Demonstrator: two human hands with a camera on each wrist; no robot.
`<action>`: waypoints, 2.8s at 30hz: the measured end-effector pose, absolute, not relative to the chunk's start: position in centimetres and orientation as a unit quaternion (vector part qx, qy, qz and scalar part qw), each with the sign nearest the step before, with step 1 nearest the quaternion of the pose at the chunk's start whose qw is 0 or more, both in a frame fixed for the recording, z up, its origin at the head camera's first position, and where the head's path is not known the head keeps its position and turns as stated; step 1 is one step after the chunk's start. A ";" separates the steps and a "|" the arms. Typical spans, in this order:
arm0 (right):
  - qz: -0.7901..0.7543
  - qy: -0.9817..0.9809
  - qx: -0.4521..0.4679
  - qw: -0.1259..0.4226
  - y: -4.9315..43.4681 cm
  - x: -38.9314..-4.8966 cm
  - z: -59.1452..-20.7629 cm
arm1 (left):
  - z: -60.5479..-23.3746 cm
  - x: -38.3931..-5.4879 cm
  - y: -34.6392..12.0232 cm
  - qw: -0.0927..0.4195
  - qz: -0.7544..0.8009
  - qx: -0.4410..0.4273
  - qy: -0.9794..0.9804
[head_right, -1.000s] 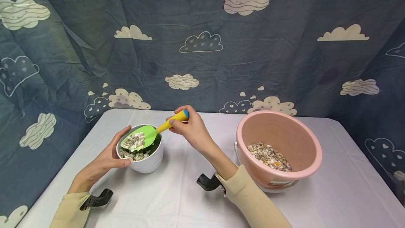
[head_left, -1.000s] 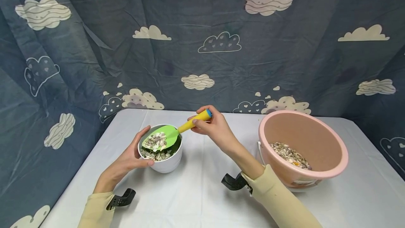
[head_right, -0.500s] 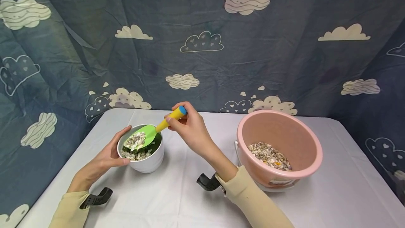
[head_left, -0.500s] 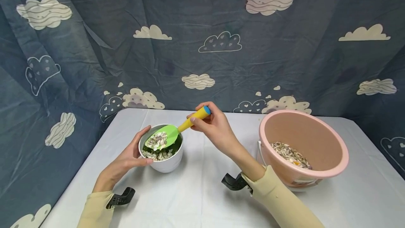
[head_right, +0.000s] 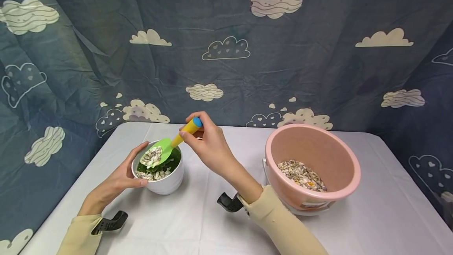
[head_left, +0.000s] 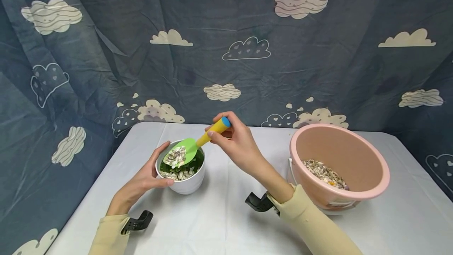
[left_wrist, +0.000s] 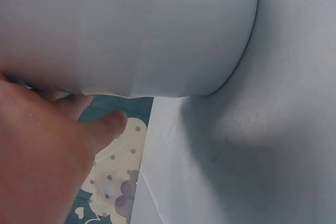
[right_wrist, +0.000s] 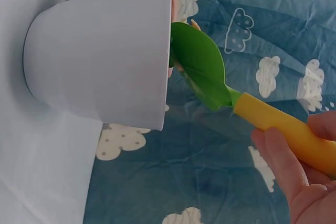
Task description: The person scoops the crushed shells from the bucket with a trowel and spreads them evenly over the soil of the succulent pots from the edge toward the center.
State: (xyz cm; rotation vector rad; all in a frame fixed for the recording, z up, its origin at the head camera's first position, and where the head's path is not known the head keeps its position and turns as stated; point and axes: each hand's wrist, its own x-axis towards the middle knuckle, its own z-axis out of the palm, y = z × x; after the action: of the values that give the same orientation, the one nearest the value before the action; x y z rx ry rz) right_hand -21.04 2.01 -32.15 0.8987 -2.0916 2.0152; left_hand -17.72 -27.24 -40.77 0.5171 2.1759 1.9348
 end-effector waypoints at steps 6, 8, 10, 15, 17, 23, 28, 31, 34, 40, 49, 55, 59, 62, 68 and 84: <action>0.633 -0.705 0.311 0.074 1.8 -20.8 -32.0 | -40.9 -17.7 -27.2 0.096 0.656 0.176 0.727; 0.623 -0.710 0.316 0.084 1.7 -20.8 -31.9 | -40.8 -17.7 -27.2 0.096 0.656 0.176 0.728; 0.614 -0.715 0.321 0.092 1.6 -20.7 -31.8 | -40.8 -17.7 -27.1 0.095 0.655 0.177 0.728; 0.602 -0.720 0.330 0.102 1.4 -20.6 -31.7 | -40.7 -17.7 -27.0 0.094 0.650 0.175 0.733; 0.600 -0.720 0.334 0.102 1.3 -20.5 -31.7 | -40.6 -17.7 -27.0 0.094 0.645 0.171 0.738; 0.590 -0.719 0.351 0.109 1.2 -20.3 -31.5 | -40.5 -17.7 -27.1 0.091 0.631 0.165 0.752; 0.583 -0.717 0.366 0.112 1.0 -20.1 -31.4 | -40.7 -17.7 -27.1 0.092 0.635 0.168 0.748; 0.578 -0.717 0.371 0.116 1.0 -20.0 -31.4 | -40.8 -17.7 -27.1 0.092 0.637 0.168 0.747; 0.573 -0.718 0.374 0.121 1.0 -20.0 -31.4 | -40.8 -17.7 -27.1 0.092 0.636 0.169 0.748; 0.568 -0.721 0.375 0.126 0.9 -20.0 -31.5 | -40.7 -17.7 -27.1 0.092 0.632 0.165 0.752; 0.598 -0.721 0.329 0.117 1.4 -20.5 -32.2 | -40.8 -17.8 -27.2 0.093 0.633 0.169 0.750; 0.650 -0.696 0.293 0.086 2.0 -21.0 -32.7 | -40.9 -17.8 -27.1 0.093 0.644 0.166 0.741; 0.675 -0.679 0.280 0.070 2.3 -21.2 -32.7 | -41.1 -17.9 -27.0 0.089 0.660 0.171 0.726; 0.680 -0.676 0.277 0.067 2.4 -21.3 -32.7 | -41.2 -17.9 -27.0 0.086 0.666 0.175 0.720; 0.683 -0.674 0.272 0.067 2.7 -21.4 -32.7 | -41.1 -17.8 -27.0 0.081 0.643 0.163 0.744; 0.624 -0.715 0.304 0.081 1.4 -21.7 -31.6 | -41.0 -17.7 -27.6 0.098 0.634 0.167 0.749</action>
State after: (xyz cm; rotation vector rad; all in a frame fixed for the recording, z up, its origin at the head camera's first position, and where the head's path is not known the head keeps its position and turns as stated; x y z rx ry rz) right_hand -21.74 1.41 -31.57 0.9090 -2.1366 1.8661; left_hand -17.72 -27.61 -40.98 0.4947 2.2158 1.8750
